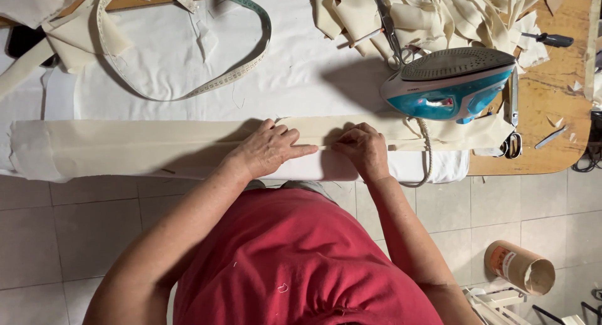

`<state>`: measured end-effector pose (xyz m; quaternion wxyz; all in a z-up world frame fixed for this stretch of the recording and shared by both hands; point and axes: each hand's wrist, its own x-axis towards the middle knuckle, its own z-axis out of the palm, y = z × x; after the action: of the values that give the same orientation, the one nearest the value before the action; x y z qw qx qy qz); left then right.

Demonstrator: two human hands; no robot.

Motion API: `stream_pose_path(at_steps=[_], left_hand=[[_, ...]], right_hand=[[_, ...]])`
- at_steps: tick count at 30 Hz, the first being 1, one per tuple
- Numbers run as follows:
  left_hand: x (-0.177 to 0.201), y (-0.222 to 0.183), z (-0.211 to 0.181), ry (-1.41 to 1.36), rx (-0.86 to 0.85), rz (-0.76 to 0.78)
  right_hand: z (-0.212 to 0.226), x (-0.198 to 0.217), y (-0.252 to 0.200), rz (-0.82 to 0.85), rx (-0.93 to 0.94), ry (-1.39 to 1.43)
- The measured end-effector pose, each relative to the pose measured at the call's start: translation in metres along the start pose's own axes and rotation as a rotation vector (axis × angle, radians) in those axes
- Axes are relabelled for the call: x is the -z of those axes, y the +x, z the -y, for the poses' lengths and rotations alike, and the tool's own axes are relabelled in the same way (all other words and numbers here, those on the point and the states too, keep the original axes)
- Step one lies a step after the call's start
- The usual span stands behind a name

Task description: The person is folding and ironing long strips of white fabric on a work table to create pressed edges.

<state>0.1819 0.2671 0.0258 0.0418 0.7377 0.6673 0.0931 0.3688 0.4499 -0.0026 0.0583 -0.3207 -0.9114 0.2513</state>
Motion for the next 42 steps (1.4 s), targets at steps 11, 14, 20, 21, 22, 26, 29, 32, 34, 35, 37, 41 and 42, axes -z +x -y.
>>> stream_pose_path(at_steps=[11, 14, 20, 21, 22, 26, 29, 32, 34, 35, 37, 41, 42], left_hand=[[-0.006, 0.004, -0.001, -0.030, 0.015, 0.169], [-0.006, 0.004, -0.001, -0.050, 0.025, 0.191], [-0.015, 0.004, 0.001, -0.063, 0.018, 0.185], [-0.013, 0.005, 0.001, -0.062, 0.013, 0.167], [-0.012, 0.005, 0.001, -0.060, 0.009, 0.162], [0.002, 0.006, 0.005, -0.011, -0.038, 0.163], [-0.014, 0.008, 0.004, 0.003, -0.056, 0.212], [-0.024, 0.011, 0.005, -0.004, -0.029, 0.224], [-0.026, 0.008, 0.003, 0.011, -0.017, 0.215], [-0.026, 0.007, 0.003, 0.007, -0.020, 0.167], [-0.027, 0.006, 0.004, 0.004, -0.021, 0.117], [-0.031, 0.004, 0.005, 0.002, -0.026, 0.039], [-0.032, 0.003, 0.005, -0.007, -0.028, 0.001]], right_hand=[[-0.015, 0.038, -0.016, -0.425, -0.367, 0.489], [-0.038, 0.062, -0.018, -0.758, -0.445, 0.602], [-0.007, 0.104, 0.022, -0.755, -0.231, 0.810], [-0.020, 0.104, 0.031, -0.805, -0.228, 0.893], [-0.037, 0.109, 0.031, -0.810, -0.225, 0.891], [-0.019, 0.162, 0.010, -0.580, -0.088, 0.751], [0.025, 0.197, -0.034, -0.376, -0.045, 0.179], [0.072, 0.179, -0.055, -0.281, -0.046, -0.224], [0.099, 0.158, -0.058, -0.211, -0.073, -0.299], [0.108, 0.149, -0.057, -0.117, -0.066, -0.308], [0.114, 0.136, -0.055, -0.024, -0.056, -0.317], [0.094, 0.124, -0.053, 0.115, -0.132, -0.295], [0.087, 0.122, -0.053, 0.127, -0.164, -0.280]])
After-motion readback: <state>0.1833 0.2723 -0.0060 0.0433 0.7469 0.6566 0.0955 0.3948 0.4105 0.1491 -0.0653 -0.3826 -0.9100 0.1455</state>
